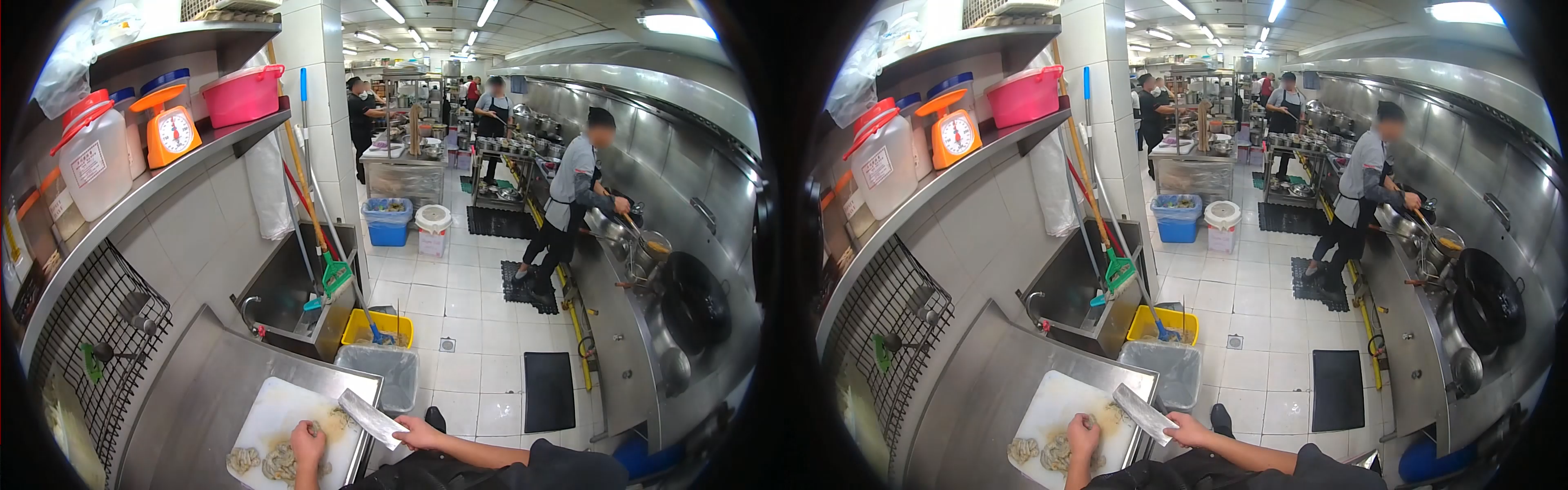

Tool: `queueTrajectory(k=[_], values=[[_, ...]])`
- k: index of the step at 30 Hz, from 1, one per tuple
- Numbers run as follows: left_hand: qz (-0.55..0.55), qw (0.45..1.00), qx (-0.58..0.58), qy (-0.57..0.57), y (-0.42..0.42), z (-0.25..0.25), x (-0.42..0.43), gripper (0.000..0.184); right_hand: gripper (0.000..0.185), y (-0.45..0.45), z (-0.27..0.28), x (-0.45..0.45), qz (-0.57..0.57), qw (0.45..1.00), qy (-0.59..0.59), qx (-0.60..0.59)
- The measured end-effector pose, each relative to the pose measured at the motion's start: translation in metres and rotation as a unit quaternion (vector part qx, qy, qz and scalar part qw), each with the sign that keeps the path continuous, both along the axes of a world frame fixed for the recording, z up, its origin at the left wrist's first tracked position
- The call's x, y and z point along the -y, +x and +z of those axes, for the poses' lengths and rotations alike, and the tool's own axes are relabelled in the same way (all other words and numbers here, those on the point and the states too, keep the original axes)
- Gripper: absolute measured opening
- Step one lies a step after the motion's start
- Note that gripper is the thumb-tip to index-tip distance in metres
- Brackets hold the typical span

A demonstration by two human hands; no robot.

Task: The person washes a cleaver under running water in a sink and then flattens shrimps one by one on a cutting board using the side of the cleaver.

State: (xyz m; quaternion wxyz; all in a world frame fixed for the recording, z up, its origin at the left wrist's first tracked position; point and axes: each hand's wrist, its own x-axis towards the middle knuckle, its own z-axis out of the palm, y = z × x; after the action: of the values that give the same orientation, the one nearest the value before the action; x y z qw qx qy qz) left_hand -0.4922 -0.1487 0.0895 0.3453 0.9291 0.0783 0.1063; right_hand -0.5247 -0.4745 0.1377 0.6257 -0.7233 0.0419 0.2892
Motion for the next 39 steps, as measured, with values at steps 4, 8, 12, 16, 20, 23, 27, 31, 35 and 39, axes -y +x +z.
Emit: queueTrajectory(k=[4, 8, 12, 16, 20, 23, 27, 31, 35, 39], values=[[0.000, 1.000, 0.003, 0.002, 0.000, -0.003, -0.001, 0.030, 0.024, 0.000, 0.002, -0.001, 0.006, 1.000, -0.009, -0.002], [0.003, 1.000, -0.001, -0.001, 0.000, 0.000, 0.000, 0.030, 0.023, 0.000, 0.005, -0.002, 0.008, 1.000, -0.008, -0.002], [0.010, 1.000, -0.020, -0.019, -0.001, 0.008, 0.003, 0.030, 0.022, 0.000, 0.006, -0.002, 0.013, 1.000, -0.010, -0.008], [0.013, 1.000, -0.025, -0.013, 0.000, 0.007, 0.003, 0.030, 0.021, 0.000, 0.006, -0.003, 0.012, 1.000, -0.008, -0.010], [0.009, 1.000, -0.016, -0.008, -0.001, 0.006, 0.003, 0.030, 0.021, 0.001, 0.008, -0.002, 0.017, 1.000, 0.002, -0.011], [0.011, 1.000, -0.021, -0.008, -0.001, 0.009, 0.004, 0.030, 0.020, 0.001, 0.004, -0.003, 0.016, 1.000, -0.006, -0.009], [0.016, 0.999, -0.034, -0.009, -0.001, 0.007, 0.003, 0.030, 0.028, 0.001, -0.007, -0.003, 0.012, 1.000, -0.004, -0.005], [0.018, 0.999, -0.035, -0.013, -0.001, 0.004, 0.002, 0.031, 0.021, 0.000, 0.006, -0.003, 0.018, 1.000, -0.008, -0.005], [0.017, 0.999, -0.034, -0.014, -0.001, 0.006, 0.003, 0.031, 0.021, 0.000, 0.011, -0.003, 0.021, 1.000, -0.016, -0.004], [0.019, 0.999, -0.036, -0.011, -0.001, 0.006, 0.002, 0.032, 0.026, 0.000, 0.003, -0.002, 0.018, 1.000, -0.014, -0.008]])
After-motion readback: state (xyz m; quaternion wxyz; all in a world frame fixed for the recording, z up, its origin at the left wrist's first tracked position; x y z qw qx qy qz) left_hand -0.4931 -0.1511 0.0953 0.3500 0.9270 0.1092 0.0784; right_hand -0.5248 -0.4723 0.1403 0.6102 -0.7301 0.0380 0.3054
